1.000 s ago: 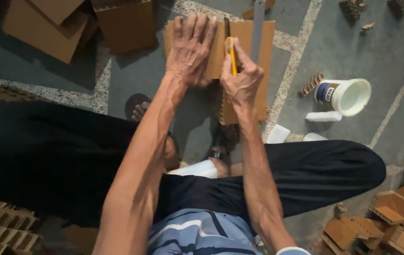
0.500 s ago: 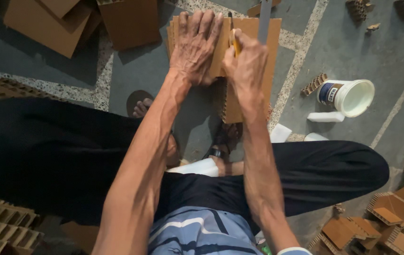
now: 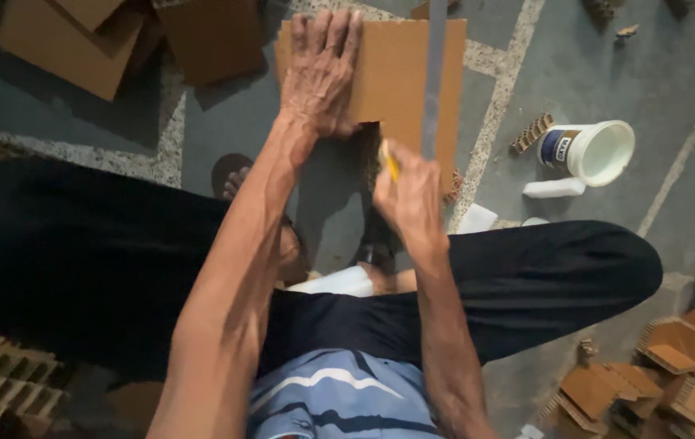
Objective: The person sits on the floor and uses a metal ruler and a yellow utility knife to cut corrugated cardboard sheets into smaller rectangular pieces. They repeatedly measure, score, and snap the cardboard, then separate the cut sections by hand.
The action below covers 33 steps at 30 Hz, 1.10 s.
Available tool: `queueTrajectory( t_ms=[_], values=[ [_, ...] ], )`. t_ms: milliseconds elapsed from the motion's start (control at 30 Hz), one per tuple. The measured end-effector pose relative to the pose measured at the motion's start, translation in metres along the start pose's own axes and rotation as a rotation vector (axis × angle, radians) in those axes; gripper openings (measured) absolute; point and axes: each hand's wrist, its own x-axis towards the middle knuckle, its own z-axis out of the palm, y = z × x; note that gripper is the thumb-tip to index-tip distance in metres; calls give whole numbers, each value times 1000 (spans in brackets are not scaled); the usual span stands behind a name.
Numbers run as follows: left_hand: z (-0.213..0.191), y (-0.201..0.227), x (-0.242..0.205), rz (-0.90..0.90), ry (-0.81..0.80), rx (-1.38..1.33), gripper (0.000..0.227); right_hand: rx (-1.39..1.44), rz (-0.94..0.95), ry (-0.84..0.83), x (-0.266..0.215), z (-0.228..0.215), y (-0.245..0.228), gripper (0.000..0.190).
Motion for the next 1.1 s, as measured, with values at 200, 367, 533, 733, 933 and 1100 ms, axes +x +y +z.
queueTrajectory(
  t_ms=[200, 367, 533, 733, 933, 1100],
  values=[
    [8, -1, -2, -2, 6, 74, 142, 61, 289, 321, -77, -1, 17, 32],
    [5, 2, 2, -21, -66, 38, 153, -188, 313, 435, -83, 22, 75, 39],
    [-28, 13, 0, -28, -95, 15, 153, 610, 578, 302, -90, 28, 92, 33],
    [-53, 97, -66, -622, 129, -148, 164, 1053, 615, 427, -110, 19, 74, 29],
    [-58, 115, -98, -473, -94, -110, 165, 842, 532, 300, -76, 46, 87, 23],
    [-60, 101, -87, -214, -565, 92, 171, 742, 622, 237, -59, 42, 86, 25]
  ],
)
